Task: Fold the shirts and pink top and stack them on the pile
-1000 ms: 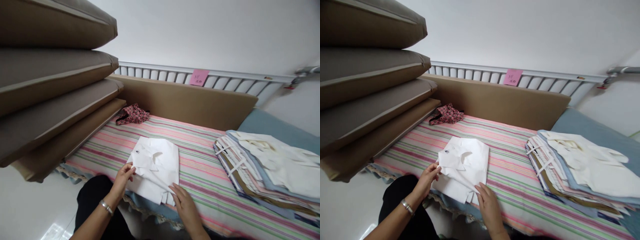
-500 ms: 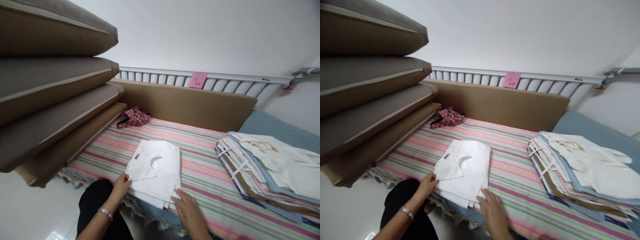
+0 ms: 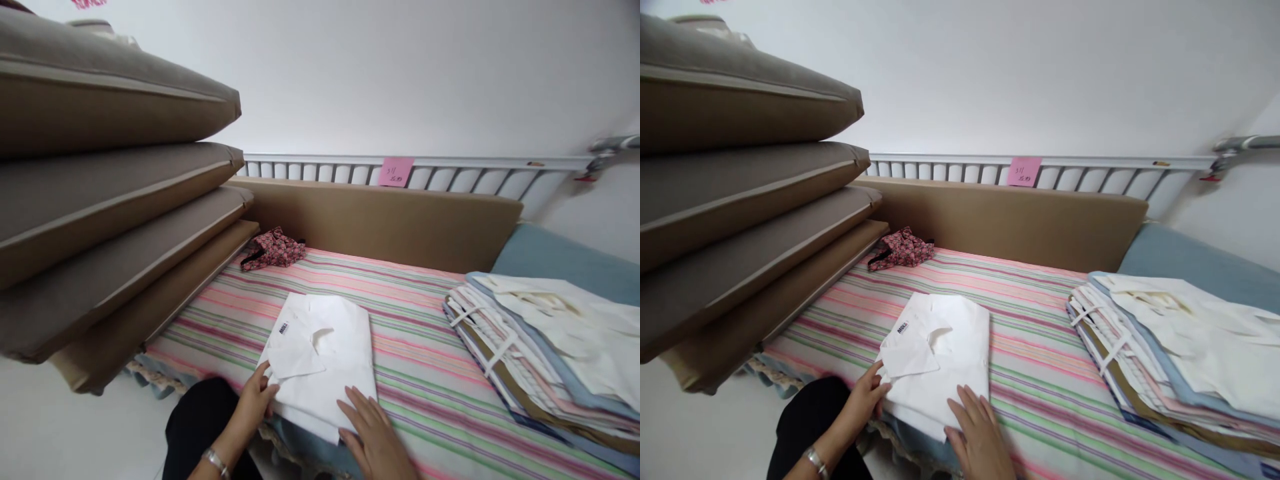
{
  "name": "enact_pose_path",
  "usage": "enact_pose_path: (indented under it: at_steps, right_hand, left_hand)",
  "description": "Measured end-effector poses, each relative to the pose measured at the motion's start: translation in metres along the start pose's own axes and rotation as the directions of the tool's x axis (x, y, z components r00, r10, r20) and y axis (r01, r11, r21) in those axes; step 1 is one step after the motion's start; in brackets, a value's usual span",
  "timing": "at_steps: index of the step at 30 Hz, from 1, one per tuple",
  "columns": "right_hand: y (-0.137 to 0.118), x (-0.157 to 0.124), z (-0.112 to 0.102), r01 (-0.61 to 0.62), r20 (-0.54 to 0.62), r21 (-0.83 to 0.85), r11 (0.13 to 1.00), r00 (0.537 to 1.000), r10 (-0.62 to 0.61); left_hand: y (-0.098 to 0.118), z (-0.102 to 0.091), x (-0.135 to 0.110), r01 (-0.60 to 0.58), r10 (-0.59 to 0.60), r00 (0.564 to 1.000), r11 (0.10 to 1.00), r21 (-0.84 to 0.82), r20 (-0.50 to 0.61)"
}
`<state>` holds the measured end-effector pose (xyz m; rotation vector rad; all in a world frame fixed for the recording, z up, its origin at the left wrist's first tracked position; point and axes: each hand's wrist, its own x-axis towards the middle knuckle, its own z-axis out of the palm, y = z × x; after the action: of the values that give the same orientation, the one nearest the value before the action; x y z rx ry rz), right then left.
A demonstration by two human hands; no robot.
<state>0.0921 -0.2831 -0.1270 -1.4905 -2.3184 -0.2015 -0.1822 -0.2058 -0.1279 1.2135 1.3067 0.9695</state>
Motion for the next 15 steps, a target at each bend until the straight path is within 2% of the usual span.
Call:
enact_pose_path:
  at_steps: [3, 5, 8, 10, 12, 15]
  right_hand:
    - [-0.003, 0.006, 0.003, -0.058, 0.097, 0.080, 0.995, 0.994, 0.050]
    - [-0.003, 0.008, 0.006, -0.086, 0.129, 0.118, 0.989, 0.989, 0.071]
    - [-0.001, 0.007, 0.010, -0.074, 0.124, 0.156, 0.985, 0.991, 0.054]
    - [0.006, 0.008, 0.011, -0.075, 0.101, 0.191, 0.979, 0.993, 0.056]
    - [0.019, 0.012, 0.009, -0.139, 0.054, 0.243, 0.960, 0.990, 0.130]
    - [0.053, 0.029, 0.002, -0.301, -0.026, 0.309, 0.902, 0.946, 0.325]
  left_hand:
    - [0.009, -0.003, 0.006, -0.102, 0.121, 0.987, 0.979, 0.176, -0.103]
    - [0.015, -0.006, 0.006, -0.137, 0.169, 0.982, 0.946, 0.293, -0.087]
    - [0.015, -0.009, 0.002, -0.087, 0.109, 0.993, 0.920, 0.382, -0.037]
    - [0.009, -0.011, -0.002, -0.007, 0.044, 0.996, 0.900, 0.435, -0.076]
    - [0.001, -0.014, -0.007, 0.055, 0.026, 0.986, 0.883, 0.466, -0.165]
    - [-0.013, -0.016, -0.020, 0.034, 0.085, 0.948, 0.932, 0.362, -0.308]
